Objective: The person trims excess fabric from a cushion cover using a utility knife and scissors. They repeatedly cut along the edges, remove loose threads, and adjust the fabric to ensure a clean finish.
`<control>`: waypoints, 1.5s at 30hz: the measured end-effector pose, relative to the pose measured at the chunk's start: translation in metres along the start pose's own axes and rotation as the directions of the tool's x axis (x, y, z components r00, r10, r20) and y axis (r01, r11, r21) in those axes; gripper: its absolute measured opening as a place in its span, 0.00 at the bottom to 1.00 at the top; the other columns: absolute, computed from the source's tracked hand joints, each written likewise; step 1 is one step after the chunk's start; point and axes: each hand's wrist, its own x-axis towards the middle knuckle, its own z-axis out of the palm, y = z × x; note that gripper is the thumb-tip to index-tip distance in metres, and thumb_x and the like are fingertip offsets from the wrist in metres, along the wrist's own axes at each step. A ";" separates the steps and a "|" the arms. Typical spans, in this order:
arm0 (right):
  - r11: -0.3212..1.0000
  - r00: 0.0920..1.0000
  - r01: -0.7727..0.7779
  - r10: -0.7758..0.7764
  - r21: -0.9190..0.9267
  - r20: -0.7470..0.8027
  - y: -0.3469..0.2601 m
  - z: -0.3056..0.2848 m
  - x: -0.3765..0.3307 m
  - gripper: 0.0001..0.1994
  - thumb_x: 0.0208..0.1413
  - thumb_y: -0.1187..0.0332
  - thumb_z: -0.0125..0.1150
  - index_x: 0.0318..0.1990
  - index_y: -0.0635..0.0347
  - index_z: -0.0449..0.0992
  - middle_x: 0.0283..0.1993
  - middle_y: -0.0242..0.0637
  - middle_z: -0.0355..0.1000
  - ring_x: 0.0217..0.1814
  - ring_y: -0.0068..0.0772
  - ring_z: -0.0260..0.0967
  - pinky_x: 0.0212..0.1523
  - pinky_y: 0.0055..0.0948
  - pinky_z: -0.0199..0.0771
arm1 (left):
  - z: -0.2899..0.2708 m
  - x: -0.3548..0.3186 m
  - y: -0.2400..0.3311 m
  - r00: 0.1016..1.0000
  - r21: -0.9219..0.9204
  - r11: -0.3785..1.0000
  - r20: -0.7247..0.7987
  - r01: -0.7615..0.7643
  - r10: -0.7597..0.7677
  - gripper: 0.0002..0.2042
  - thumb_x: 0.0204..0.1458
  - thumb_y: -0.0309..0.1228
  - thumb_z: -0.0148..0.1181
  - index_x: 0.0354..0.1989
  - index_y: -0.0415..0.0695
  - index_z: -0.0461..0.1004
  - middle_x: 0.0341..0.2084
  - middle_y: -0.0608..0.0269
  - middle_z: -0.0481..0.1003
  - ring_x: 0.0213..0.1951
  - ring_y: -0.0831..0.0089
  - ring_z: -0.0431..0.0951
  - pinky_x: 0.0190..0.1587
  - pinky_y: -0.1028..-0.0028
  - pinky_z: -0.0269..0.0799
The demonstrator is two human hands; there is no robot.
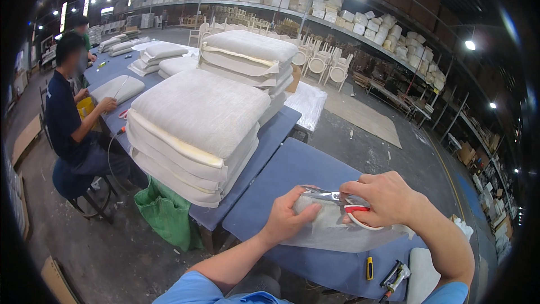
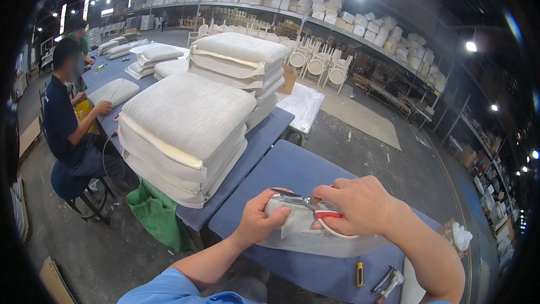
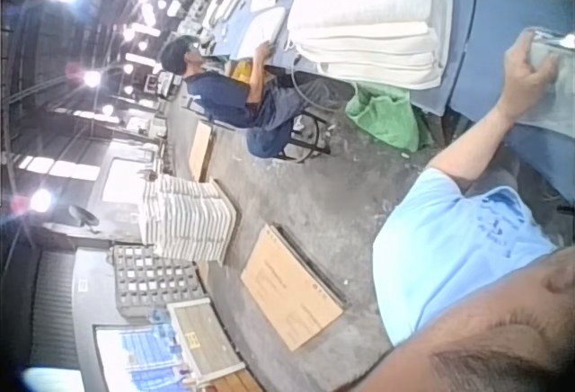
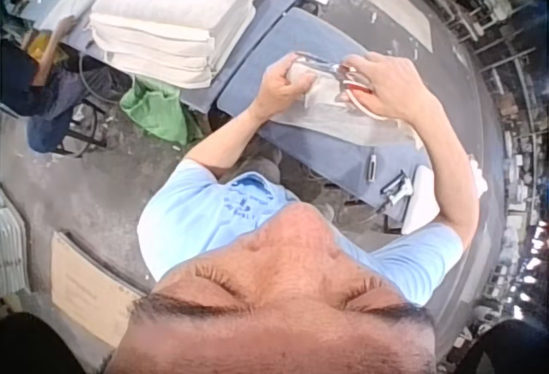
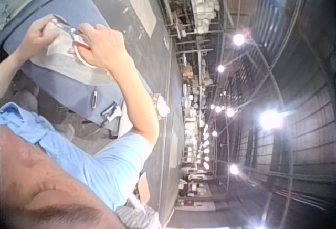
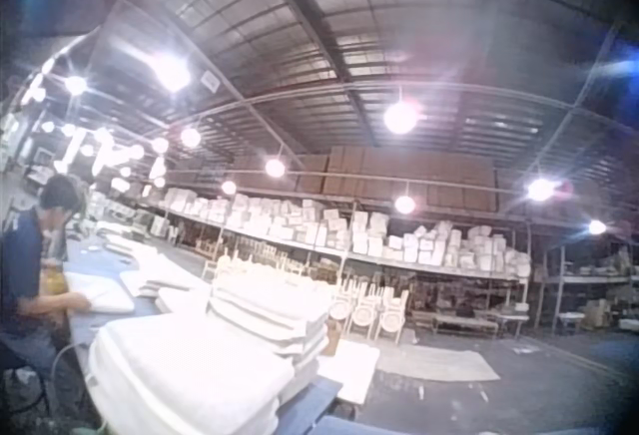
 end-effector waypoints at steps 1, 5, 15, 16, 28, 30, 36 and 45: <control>1.000 1.000 0.008 -0.008 -0.007 0.001 0.000 0.000 0.001 0.25 0.59 0.39 0.64 0.55 0.42 0.79 0.34 0.40 0.77 0.36 0.46 0.79 0.36 0.43 0.77 | 0.000 0.000 0.000 1.000 -0.003 1.000 0.000 -0.001 0.001 0.18 0.61 0.32 0.66 0.56 0.37 0.77 0.46 0.61 0.82 0.48 0.76 0.80 0.53 0.73 0.75; 1.000 1.000 0.021 -0.021 -0.018 0.024 -0.002 -0.003 0.004 0.25 0.59 0.39 0.63 0.55 0.42 0.79 0.32 0.39 0.76 0.34 0.45 0.79 0.34 0.43 0.76 | 0.001 -0.001 -0.003 1.000 -0.028 0.999 -0.004 -0.018 0.018 0.18 0.61 0.32 0.67 0.57 0.37 0.77 0.48 0.63 0.81 0.47 0.79 0.78 0.53 0.75 0.74; 0.998 0.998 0.054 -0.052 -0.041 0.031 0.002 0.000 0.007 0.25 0.60 0.38 0.62 0.56 0.42 0.79 0.32 0.39 0.77 0.33 0.46 0.79 0.33 0.43 0.78 | -0.001 -0.003 -0.007 1.000 -0.017 1.000 0.021 -0.014 0.014 0.19 0.62 0.31 0.67 0.58 0.36 0.76 0.51 0.61 0.80 0.48 0.77 0.79 0.53 0.74 0.76; 0.998 0.998 0.058 -0.057 -0.038 0.031 0.003 0.001 0.007 0.25 0.60 0.38 0.62 0.56 0.42 0.79 0.32 0.40 0.78 0.33 0.47 0.80 0.33 0.44 0.78 | -0.001 -0.003 -0.007 1.000 -0.021 1.000 0.024 -0.007 0.007 0.19 0.62 0.31 0.67 0.58 0.36 0.76 0.51 0.61 0.80 0.48 0.78 0.79 0.53 0.75 0.76; 0.993 0.993 0.116 -0.117 0.011 0.035 0.017 0.008 0.009 0.26 0.60 0.38 0.63 0.55 0.44 0.77 0.34 0.40 0.79 0.35 0.50 0.80 0.35 0.45 0.78 | -0.001 -0.003 -0.004 1.000 0.003 1.000 0.026 -0.009 0.009 0.18 0.62 0.31 0.66 0.58 0.37 0.76 0.46 0.62 0.81 0.46 0.78 0.79 0.50 0.75 0.77; 0.988 0.994 0.105 -0.099 0.115 -0.050 0.024 0.010 0.010 0.26 0.60 0.39 0.64 0.54 0.46 0.77 0.34 0.40 0.79 0.37 0.50 0.80 0.37 0.45 0.78 | 0.000 -0.003 -0.005 1.000 0.000 1.000 0.013 -0.028 0.028 0.17 0.62 0.30 0.66 0.57 0.37 0.76 0.46 0.61 0.82 0.46 0.76 0.80 0.51 0.74 0.77; 0.976 0.986 -0.096 0.120 0.197 -0.115 0.031 -0.002 -0.004 0.26 0.58 0.40 0.67 0.53 0.49 0.77 0.39 0.39 0.81 0.41 0.50 0.80 0.40 0.45 0.76 | 0.001 -0.001 -0.006 1.000 -0.031 1.000 0.000 -0.003 0.003 0.18 0.61 0.28 0.64 0.58 0.36 0.74 0.49 0.56 0.82 0.49 0.75 0.80 0.55 0.72 0.76; 0.992 1.000 -0.016 0.019 0.123 -0.021 0.015 -0.005 -0.012 0.25 0.58 0.37 0.65 0.53 0.41 0.79 0.33 0.37 0.76 0.36 0.47 0.78 0.37 0.43 0.76 | 0.003 -0.003 -0.007 1.000 0.011 1.000 -0.027 0.015 -0.015 0.15 0.62 0.29 0.65 0.54 0.36 0.76 0.43 0.62 0.81 0.43 0.79 0.79 0.48 0.76 0.76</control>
